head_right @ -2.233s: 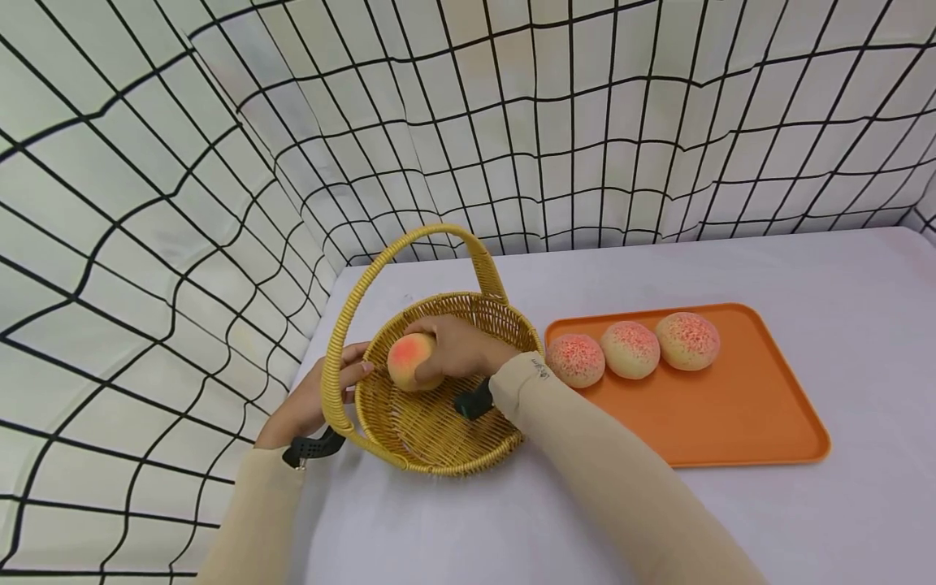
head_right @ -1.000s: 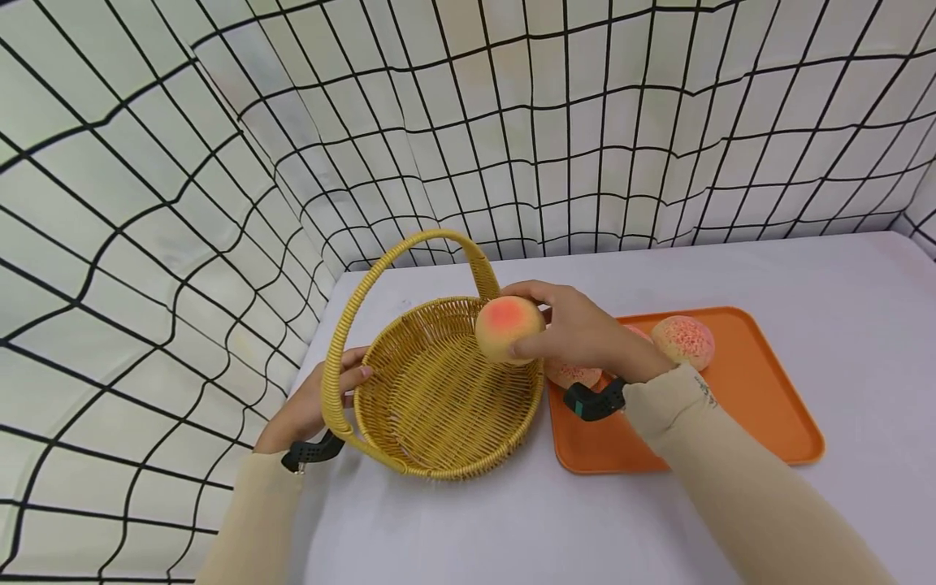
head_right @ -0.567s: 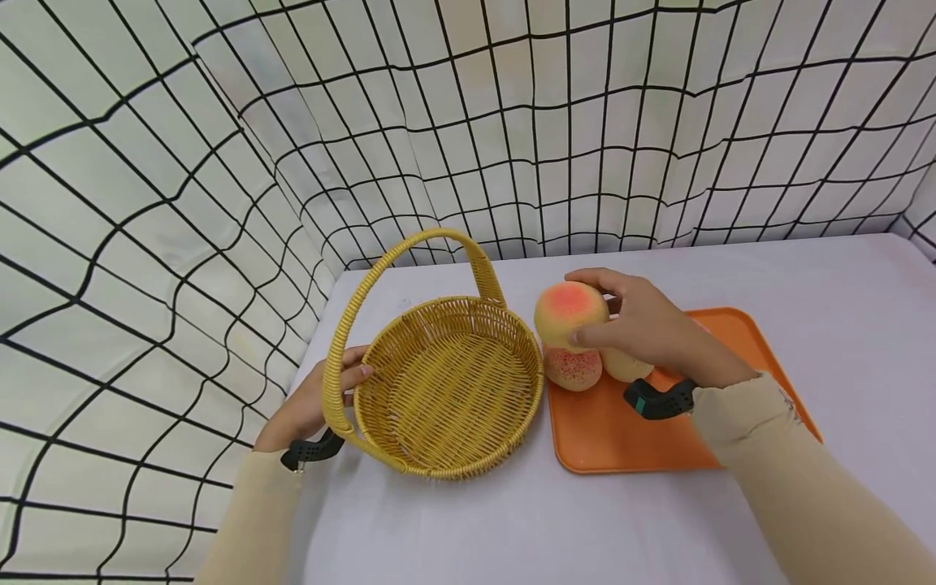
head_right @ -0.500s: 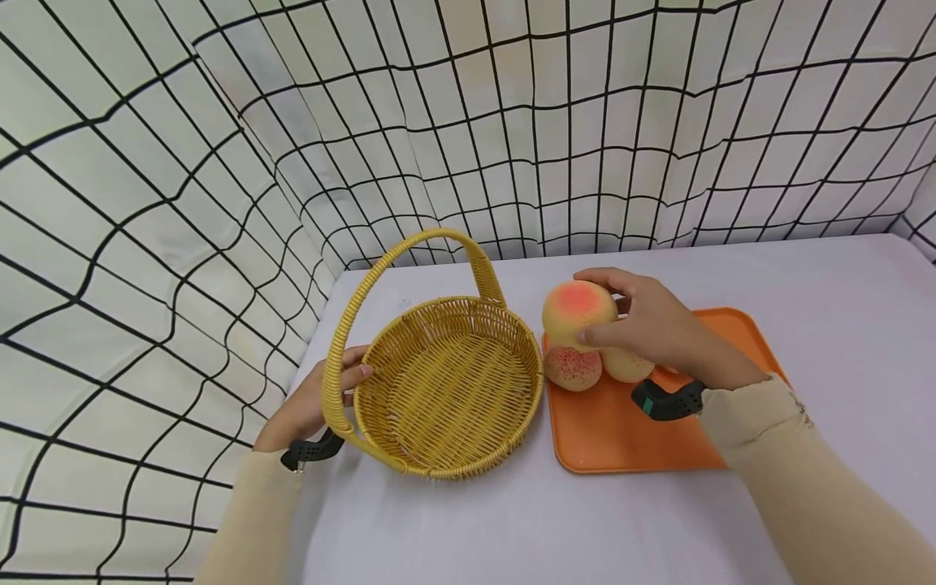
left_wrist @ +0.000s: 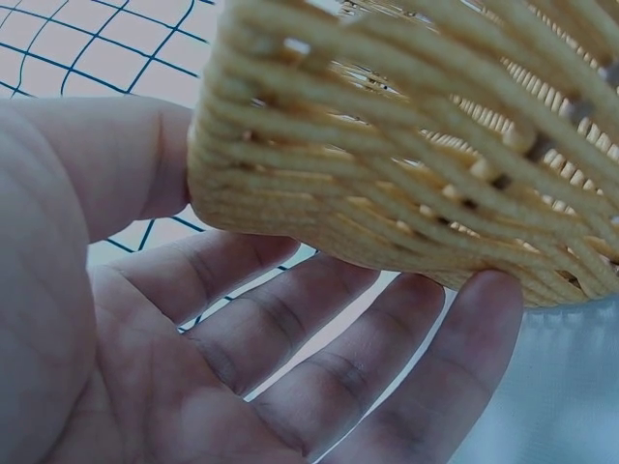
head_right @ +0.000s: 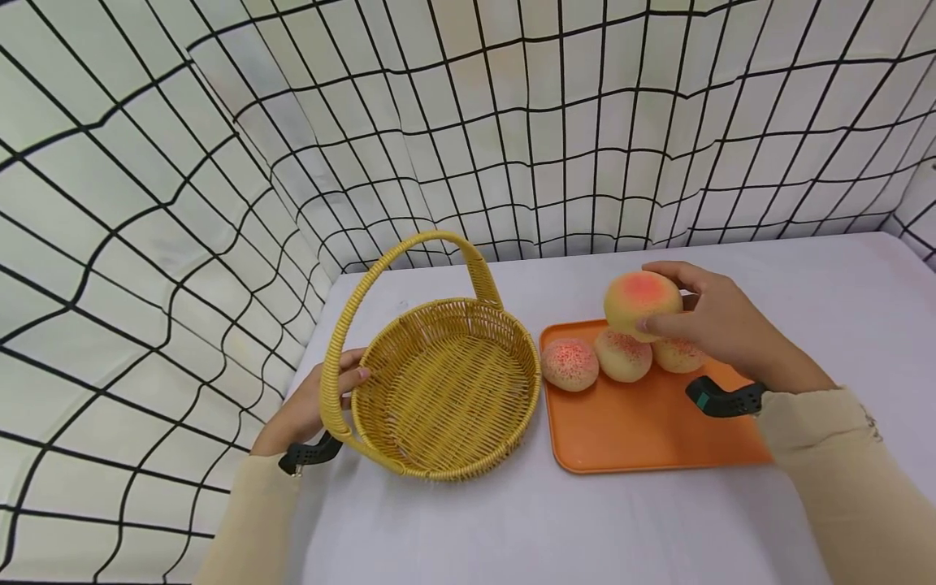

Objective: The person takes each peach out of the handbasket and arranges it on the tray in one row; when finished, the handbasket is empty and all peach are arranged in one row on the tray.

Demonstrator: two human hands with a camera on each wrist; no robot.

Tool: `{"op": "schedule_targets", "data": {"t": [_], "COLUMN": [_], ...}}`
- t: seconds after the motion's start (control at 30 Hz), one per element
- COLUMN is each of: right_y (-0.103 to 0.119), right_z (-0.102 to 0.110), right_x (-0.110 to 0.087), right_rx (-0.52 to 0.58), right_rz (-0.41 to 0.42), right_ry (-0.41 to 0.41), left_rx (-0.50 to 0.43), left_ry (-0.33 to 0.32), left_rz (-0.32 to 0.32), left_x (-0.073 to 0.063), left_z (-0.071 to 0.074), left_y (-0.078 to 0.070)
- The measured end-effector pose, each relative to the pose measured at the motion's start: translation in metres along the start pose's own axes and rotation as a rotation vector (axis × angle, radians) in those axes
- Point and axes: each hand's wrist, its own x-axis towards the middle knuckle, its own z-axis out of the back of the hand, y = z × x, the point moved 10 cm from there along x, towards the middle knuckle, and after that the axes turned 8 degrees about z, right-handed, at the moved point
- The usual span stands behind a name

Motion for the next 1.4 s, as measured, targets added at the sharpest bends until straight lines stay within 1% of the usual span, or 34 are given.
{"op": "schedule_targets", "data": {"t": [0.23,0.4,0.57,0.83,1.0,1.13,1.27,1.4], "right_y": [-0.024,-0.037,-0.050,-0.076,-0.087,-0.096,-0.104,-0.109], "right_z": [0.026,0.038,0.048,0.055,0.058,0.059,0.057,0.055], "right_x": [-0.008,-0.013,-0.019,-0.023,-0.027,-0.030,-0.032,-0.034], "right_rx": [0.001,-0.013,-0.028,-0.035,-0.013,-0.047,-0.081,-0.101], "right_rz": [-0.056,-0.058,-0.054,-0.117,-0.114,-0.140,-0.181,-0.198], "right_ry": [-0.074,-0.128,-0.179,-0.208,-0.254,-0.287,-0.287,-0.282], "left_rx": [-0.003,-0.011,-0.025,-0.019,-0.010,-0.008,-0.010,-0.015], "left_ry": [-0.004,-0.008,0.004,0.002,-0.010,-0.008,-0.002,-0.002], "left_rz": [0.003,0.012,0.006,0.001,0.007,0.009,0.007,0.007], "left_x": [-0.001,-0.003,-0.004,-0.006,-0.005,-0.003,-0.002,-0.002], "left_z": [0.000,0.000,0.000,-0.001,-0.001,-0.001,-0.001,-0.001], "left_y": [-0.001,0.000,-0.001,-0.002,-0.001,0.000,0.000,-0.001]}}
